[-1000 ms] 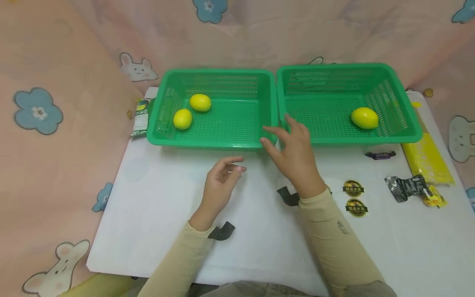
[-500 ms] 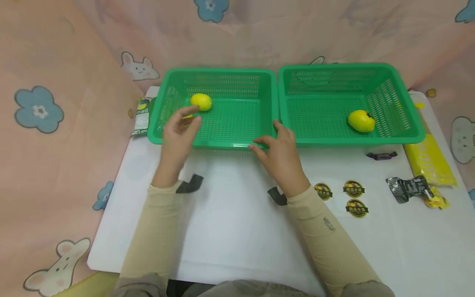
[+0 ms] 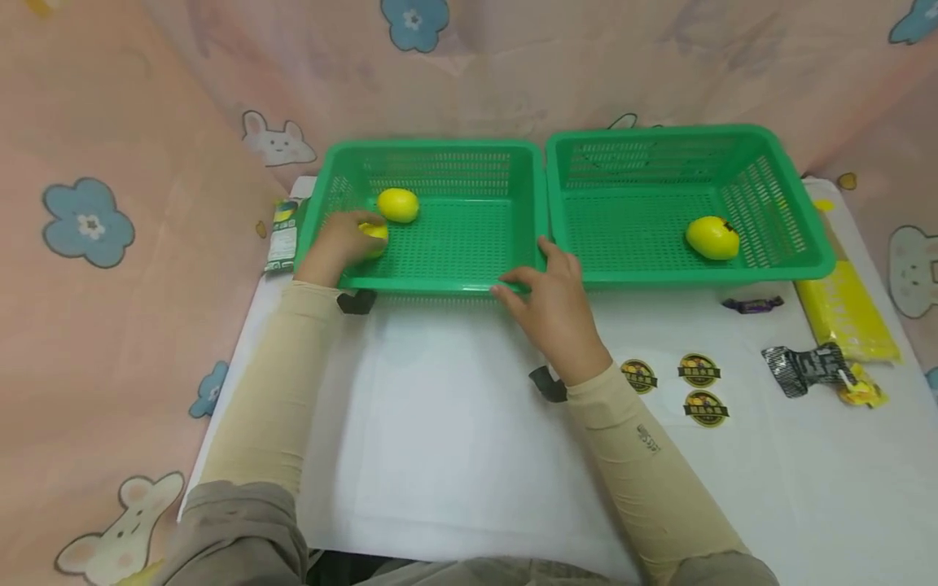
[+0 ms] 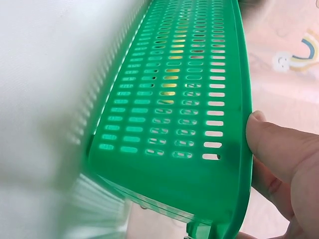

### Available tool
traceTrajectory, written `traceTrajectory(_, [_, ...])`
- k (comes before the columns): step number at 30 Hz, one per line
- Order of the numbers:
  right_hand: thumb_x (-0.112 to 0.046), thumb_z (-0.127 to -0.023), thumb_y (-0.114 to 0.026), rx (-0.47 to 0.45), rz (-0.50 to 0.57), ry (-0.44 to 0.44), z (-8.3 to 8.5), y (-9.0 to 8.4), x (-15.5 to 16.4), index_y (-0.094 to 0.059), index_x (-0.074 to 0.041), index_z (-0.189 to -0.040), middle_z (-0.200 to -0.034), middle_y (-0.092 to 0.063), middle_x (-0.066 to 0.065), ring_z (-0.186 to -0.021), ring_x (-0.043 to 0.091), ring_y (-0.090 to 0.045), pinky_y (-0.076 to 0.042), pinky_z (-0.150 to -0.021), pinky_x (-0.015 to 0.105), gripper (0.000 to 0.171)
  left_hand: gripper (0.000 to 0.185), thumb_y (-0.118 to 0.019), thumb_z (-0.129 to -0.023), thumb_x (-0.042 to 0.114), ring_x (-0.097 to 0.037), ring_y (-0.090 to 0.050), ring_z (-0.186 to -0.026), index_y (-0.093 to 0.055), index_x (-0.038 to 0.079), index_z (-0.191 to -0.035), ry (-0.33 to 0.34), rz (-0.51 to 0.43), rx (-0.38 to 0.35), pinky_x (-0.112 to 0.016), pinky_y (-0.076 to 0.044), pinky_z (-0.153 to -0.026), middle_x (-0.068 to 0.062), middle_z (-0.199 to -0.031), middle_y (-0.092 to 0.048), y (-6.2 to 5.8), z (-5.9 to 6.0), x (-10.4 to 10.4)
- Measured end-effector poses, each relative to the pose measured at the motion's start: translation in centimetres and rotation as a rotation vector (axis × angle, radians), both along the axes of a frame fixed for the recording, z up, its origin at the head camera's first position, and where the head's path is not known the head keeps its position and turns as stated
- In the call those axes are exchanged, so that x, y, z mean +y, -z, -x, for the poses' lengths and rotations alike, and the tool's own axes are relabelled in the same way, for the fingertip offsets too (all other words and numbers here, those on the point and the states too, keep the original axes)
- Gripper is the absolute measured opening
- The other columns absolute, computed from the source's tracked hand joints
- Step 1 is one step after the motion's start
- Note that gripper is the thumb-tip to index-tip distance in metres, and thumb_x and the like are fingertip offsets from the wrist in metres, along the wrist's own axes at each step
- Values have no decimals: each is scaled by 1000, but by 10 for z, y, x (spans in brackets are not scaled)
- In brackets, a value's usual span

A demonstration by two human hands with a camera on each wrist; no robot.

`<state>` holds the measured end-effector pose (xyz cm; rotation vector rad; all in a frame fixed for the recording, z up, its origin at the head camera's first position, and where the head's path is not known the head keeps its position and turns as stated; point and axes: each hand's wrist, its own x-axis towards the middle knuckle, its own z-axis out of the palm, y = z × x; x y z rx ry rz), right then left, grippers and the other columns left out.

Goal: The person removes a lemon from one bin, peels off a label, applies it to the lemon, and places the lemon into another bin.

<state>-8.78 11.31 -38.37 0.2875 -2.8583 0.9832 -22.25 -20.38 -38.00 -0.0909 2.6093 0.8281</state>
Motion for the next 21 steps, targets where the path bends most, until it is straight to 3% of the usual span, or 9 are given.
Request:
traceTrajectory(4, [-34,-97,-81,-6,-3,4,0,-1,1,-83,-9,-113,-159,-39,34,-144,53,-34,-42,-112,60,30,60,-71,-100,16,-46,-28,-151,-52,9,-156,-26,17,30,-62,-22,-124,-29,-166,-30,8,0,5])
traceTrajectory(9, [-35,-97,-80,-9,-15,3,1,0,0,-83,-9,-113,-159,-39,34,-145,53,-34,-43,-112,59,30,60,-74,-98,18,-43,-37,-146,-54,7,-154,-50,-20,63,-59,-28,-122,-26,-161,-41,12,0,5])
traceTrajectory(12, [-35,-97,-81,-6,-21,4,2,0,0,-83,-9,-113,-159,-39,34,-145,53,-34,-44,-112,59,30,60,-73,-100,24,-40,-45,-138,-54,10,-155,-64,-96,63,-55,-37,-117,-25,-157,-47,9,-2,3])
traceTrajectory(14, [-35,-97,-81,-8,-22,4,2,0,-1,-83,-9,-113,-159,-39,34,-145,53,-34,-44,-111,59,31,60,-72,-100,26,-38,-51,-131,-54,13,-156,-104,-217,63,-53,-45,-112,-24,-155,-47,2,-9,6])
traceTrajectory(17, [-36,-97,-81,-14,-20,3,2,0,-1,-83,-9,-113,-159,-38,33,-145,53,-34,-44,-111,60,31,58,-74,-101,23,-32,-59,-121,-56,20,-155,-174,-454,84,-47,-54,-104,-20,-152,-46,-20,-34,19])
traceTrajectory(19, [-36,-97,-81,-17,-15,3,2,0,0,-83,-9,-113,-160,-38,33,-145,53,-34,-43,-111,60,31,56,-77,-99,21,-29,-61,-119,-59,24,-152,-178,-577,116,-46,-56,-102,-13,-151,-48,-37,-62,33])
traceTrajectory(21, [-36,-96,-81,-19,-15,6,1,0,1,-83,-9,-113,-160,-38,33,-145,52,-34,-43,-112,60,31,55,-80,-97,19,-27,-60,-120,-63,26,-148,-142,-633,139,-46,-56,-99,-7,-149,-52,-50,-96,49])
